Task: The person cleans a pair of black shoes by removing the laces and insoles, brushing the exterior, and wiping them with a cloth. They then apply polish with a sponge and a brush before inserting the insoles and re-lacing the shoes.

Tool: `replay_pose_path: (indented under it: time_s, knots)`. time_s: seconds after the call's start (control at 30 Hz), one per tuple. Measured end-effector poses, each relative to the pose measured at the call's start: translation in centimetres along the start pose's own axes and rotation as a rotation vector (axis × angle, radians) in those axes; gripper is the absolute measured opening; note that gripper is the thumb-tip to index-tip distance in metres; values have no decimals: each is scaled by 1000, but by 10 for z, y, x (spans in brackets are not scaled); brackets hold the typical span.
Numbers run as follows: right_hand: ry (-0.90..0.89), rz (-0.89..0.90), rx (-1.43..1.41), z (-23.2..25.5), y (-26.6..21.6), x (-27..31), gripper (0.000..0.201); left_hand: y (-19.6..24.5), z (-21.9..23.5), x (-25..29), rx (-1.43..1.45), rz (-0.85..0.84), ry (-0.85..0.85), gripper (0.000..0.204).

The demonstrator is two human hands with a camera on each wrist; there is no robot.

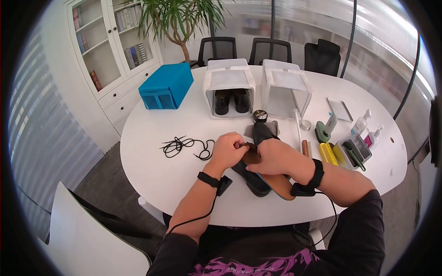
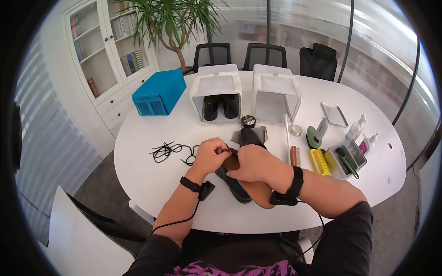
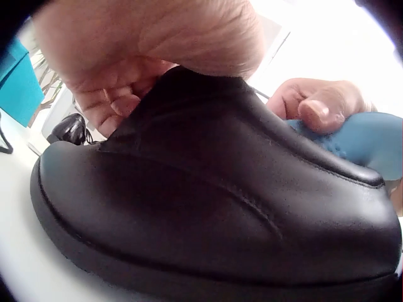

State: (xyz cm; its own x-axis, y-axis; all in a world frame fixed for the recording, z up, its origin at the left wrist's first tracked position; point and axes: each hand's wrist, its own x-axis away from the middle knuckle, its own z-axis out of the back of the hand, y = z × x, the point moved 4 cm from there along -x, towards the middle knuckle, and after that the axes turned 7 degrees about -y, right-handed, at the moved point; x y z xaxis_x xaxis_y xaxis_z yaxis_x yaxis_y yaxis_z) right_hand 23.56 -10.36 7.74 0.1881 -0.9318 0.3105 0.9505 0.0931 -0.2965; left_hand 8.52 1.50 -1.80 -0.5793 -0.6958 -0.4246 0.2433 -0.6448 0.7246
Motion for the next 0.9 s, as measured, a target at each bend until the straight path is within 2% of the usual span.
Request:
replay_pose_path:
  time_s: [0.03,0.1,0.13,0.2,0.23,0.3,0.43,0.5,0.63,0.7,0.8,0.9]
  knots:
    - [-2,-1,-5,-5,2,-1,68,0,0,0,0,2,-4,17]
    - [200,19,63,-14,4,-1,83,0,3,-1,-30,33,26,20]
    - [195,21,59,-20,6,5,83,-1,3,-2,-30,39,25,20]
    - [313,125,220,-20,2,30,93,-1,4,0,19,39,46,22]
    - [299,128,218,-15,-2,43,93,-3,5,1,24,53,47,22]
    - [144,-14,266,-5,-5,72,84,-4,4,0,-15,46,42,19]
    - [11,-77,184,-1,11,99,71,-2,3,0,0,22,46,18]
    - [105,57,271,-5,17,103,68,1,4,1,-7,1,51,18]
    - [73,-37,51,-4,17,103,62,1,3,2,14,-39,73,17]
    - [242,105,44,-4,15,105,56,1,4,2,-3,-62,74,17]
    - [256,151,4,-9,15,94,49,4,5,3,-30,-95,76,16]
    - [203,108,-36,-9,14,78,39,9,6,4,-25,-112,79,15]
